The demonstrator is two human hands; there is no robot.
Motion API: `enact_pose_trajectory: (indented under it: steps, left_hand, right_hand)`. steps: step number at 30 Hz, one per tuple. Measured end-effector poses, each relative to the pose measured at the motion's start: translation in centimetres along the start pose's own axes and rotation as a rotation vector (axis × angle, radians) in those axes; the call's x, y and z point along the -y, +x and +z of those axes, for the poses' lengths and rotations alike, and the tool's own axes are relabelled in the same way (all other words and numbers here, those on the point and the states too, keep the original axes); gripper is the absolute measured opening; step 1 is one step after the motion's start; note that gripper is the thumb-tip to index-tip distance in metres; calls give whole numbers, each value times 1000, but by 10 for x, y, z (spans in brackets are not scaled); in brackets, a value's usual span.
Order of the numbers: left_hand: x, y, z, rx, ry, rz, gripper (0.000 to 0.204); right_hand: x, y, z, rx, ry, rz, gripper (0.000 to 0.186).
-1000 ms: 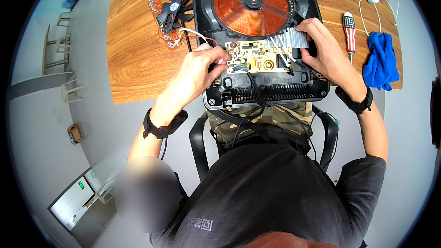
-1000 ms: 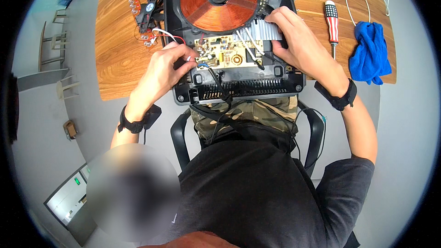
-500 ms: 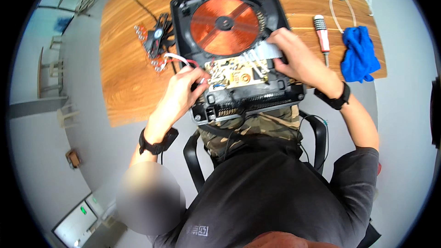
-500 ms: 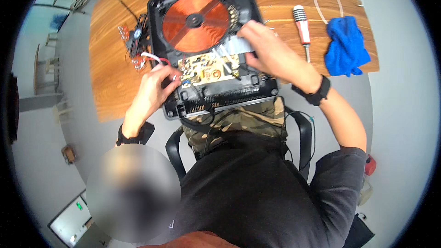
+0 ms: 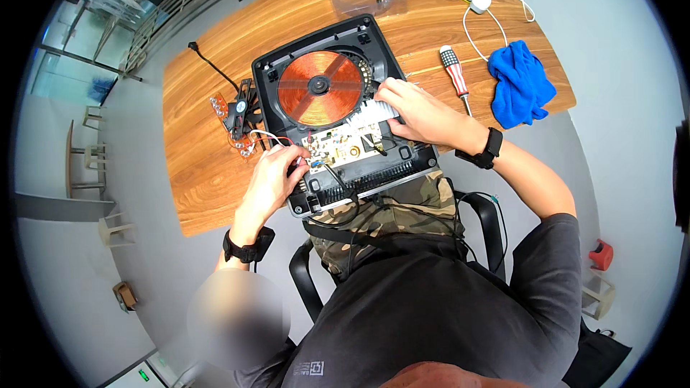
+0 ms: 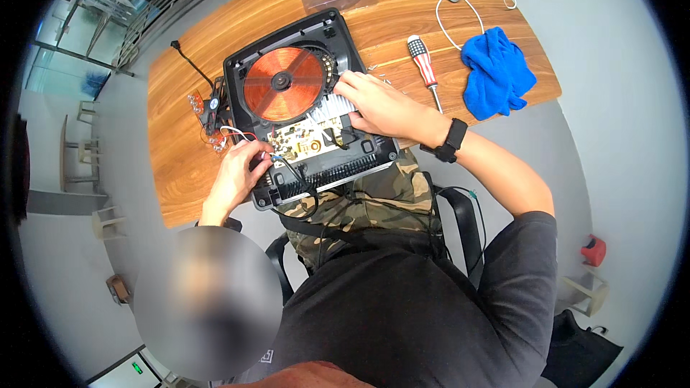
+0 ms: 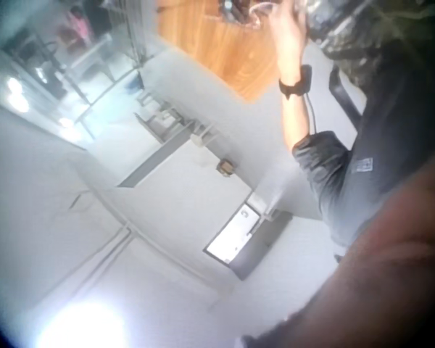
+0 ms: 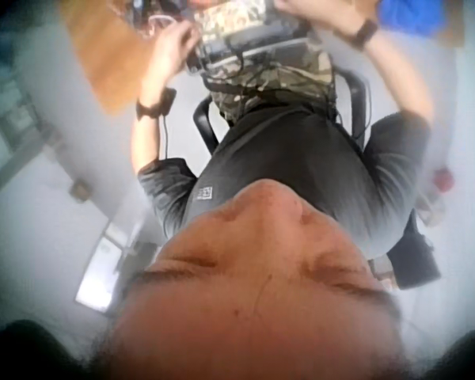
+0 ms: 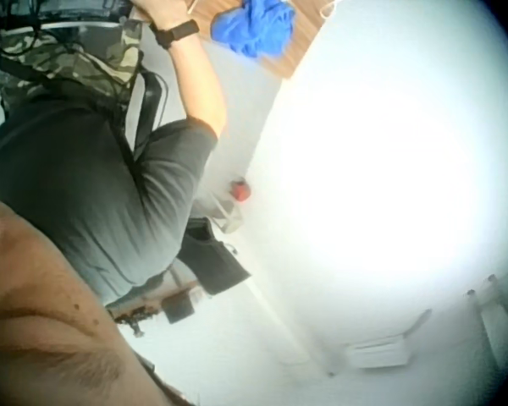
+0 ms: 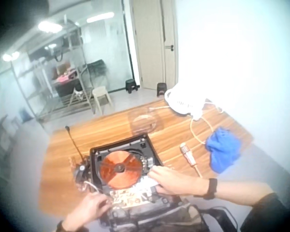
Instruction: The person disassembles a small electronic device, removes a copper coil, and uses a screwdriver to adjust internal components. They then reassemble the device by placing the coil back and securing it.
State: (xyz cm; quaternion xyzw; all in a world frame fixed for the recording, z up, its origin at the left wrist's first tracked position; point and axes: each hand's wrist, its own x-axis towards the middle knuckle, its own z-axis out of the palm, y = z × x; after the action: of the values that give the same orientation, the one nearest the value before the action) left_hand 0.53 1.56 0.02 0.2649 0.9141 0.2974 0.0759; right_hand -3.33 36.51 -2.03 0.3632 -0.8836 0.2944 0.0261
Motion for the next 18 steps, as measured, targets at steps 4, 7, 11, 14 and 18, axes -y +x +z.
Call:
enact_pose_trajectory:
  steps: [4, 7, 11, 14, 18]
  left_hand:
    - [-3, 0, -1, 14, 29, 7, 20]
    - [2, 0, 0, 18, 63, 39, 20]
    - [0, -1, -3, 19, 84, 37, 19]
    - [-1, -1, -3, 17, 87, 40, 18]
    - [-3, -1, -5, 11, 88, 65, 17]
  right_hand:
    - [0, -2, -6, 40, 30, 4, 41]
    - [-7, -2, -4, 35, 47, -49, 42]
    - [-5, -2, -1, 40, 72, -28, 44]
    - [-6, -2, -1, 41, 60, -29, 43]
    - [-7, -4, 0, 40, 45, -16, 41]
